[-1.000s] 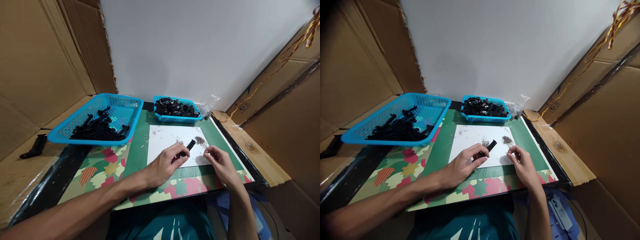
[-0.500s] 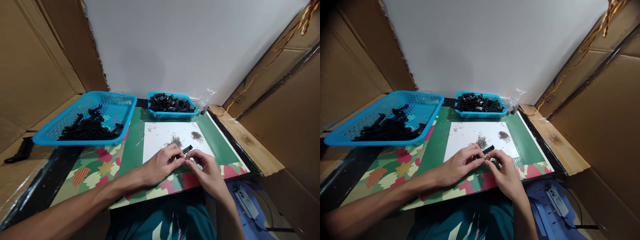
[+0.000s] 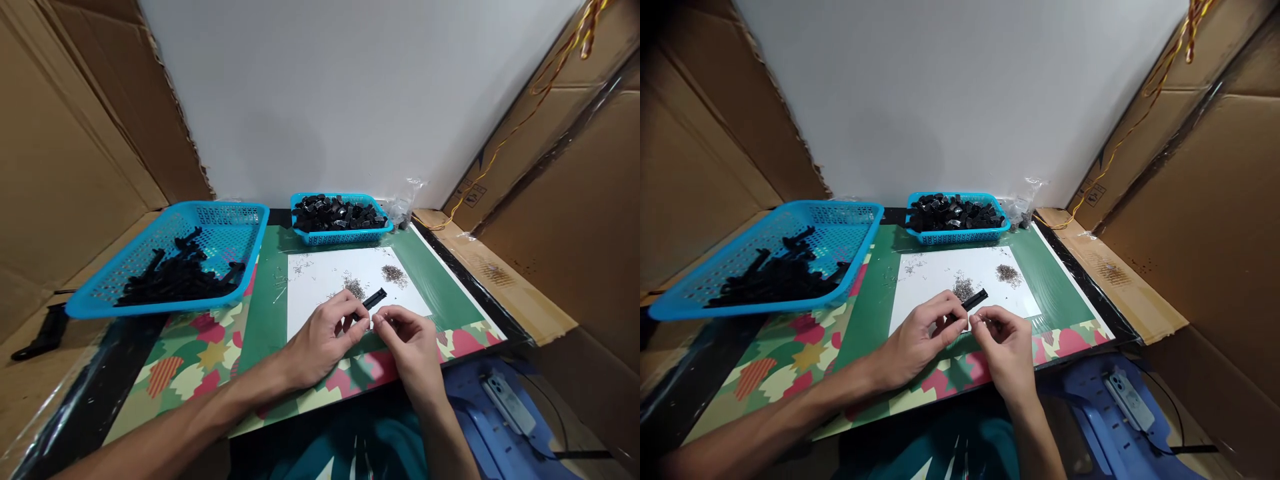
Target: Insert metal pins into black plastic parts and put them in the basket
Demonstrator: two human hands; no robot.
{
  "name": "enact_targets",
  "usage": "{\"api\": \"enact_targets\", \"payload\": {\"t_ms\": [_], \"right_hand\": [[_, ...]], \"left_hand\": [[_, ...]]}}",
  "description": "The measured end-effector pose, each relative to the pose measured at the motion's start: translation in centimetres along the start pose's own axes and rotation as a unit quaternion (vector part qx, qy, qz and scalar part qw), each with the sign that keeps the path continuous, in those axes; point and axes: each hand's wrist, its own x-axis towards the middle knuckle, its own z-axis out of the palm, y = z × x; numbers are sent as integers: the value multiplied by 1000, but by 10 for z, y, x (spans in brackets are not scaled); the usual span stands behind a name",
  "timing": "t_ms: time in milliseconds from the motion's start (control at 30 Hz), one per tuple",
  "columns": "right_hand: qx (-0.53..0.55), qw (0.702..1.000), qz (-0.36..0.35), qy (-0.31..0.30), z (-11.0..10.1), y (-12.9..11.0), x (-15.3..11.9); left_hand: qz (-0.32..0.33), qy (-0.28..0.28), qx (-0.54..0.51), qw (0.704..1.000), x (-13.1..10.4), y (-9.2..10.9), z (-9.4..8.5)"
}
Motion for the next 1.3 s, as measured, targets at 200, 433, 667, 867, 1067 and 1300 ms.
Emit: {"api": "enact_targets", "payload": {"t_ms": [200, 433, 667, 867, 1067, 1300], "right_hand": [[-81, 995, -10, 58, -36, 7, 19], [-210, 977, 5, -44, -55, 8, 36], [-323, 941, 0, -101, -49, 7, 38], [-340, 931, -30, -133, -45, 1, 44], [-383, 906, -49, -172, -42, -7, 59], [-405, 898, -42, -167, -39, -7, 58]], "left_hand": [[8, -53, 15, 998, 0, -2, 1], [-45, -48, 17, 998, 0, -7, 10], [-58, -51, 32, 996, 3, -5, 11], [-47, -59, 17, 997, 4, -7, 12], [-55, -43, -1, 998, 5, -6, 11], [-62, -37, -8, 997, 3, -11, 11]]}}
